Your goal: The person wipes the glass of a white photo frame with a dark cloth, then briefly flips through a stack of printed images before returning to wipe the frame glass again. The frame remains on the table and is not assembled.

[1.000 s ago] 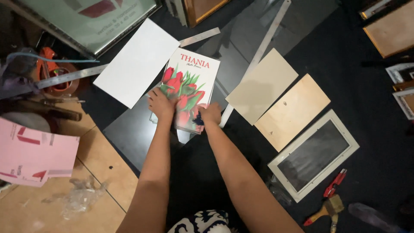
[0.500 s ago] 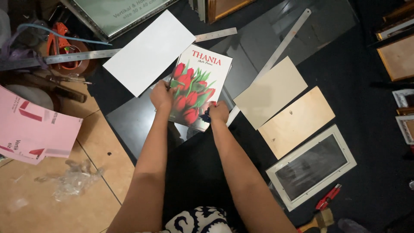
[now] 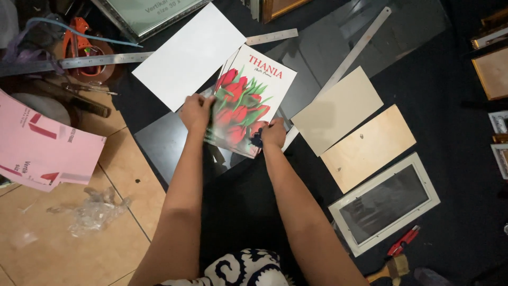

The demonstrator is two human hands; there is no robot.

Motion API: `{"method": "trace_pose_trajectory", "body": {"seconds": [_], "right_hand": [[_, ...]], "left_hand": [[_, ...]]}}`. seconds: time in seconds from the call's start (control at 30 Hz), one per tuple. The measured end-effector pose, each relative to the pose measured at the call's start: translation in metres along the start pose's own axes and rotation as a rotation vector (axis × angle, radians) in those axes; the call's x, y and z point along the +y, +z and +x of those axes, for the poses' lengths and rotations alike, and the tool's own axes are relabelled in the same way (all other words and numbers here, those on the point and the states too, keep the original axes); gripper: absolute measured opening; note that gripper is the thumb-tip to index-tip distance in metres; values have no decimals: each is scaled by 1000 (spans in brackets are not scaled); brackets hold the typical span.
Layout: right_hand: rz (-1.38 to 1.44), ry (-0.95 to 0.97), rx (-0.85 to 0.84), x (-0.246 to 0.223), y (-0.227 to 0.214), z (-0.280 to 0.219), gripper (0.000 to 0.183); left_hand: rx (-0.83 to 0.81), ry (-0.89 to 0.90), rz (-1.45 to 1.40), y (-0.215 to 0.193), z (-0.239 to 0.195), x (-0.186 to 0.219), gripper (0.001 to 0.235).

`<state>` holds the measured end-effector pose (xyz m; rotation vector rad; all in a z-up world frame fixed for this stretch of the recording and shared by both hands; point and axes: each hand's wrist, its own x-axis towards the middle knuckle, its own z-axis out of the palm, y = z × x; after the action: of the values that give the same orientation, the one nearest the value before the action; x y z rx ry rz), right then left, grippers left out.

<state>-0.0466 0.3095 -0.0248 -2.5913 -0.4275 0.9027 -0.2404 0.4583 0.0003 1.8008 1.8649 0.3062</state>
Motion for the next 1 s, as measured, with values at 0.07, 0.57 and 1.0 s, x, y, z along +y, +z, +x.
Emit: {"method": "trace_pose_trajectory", "body": {"seconds": [0.07,0.57,1.0], "right_hand": [[13,5,-6,-4,-6,-8,22],[84,-21,76,-8,-8,-8,25],[163,-27,72,-4,-4,-8,24]], "left_hand": [[95,-12,-11,8,13,-25,31],[248,-570,-629,28,68,-126,70],[129,-636,-427,22,80,-118,40]]}}
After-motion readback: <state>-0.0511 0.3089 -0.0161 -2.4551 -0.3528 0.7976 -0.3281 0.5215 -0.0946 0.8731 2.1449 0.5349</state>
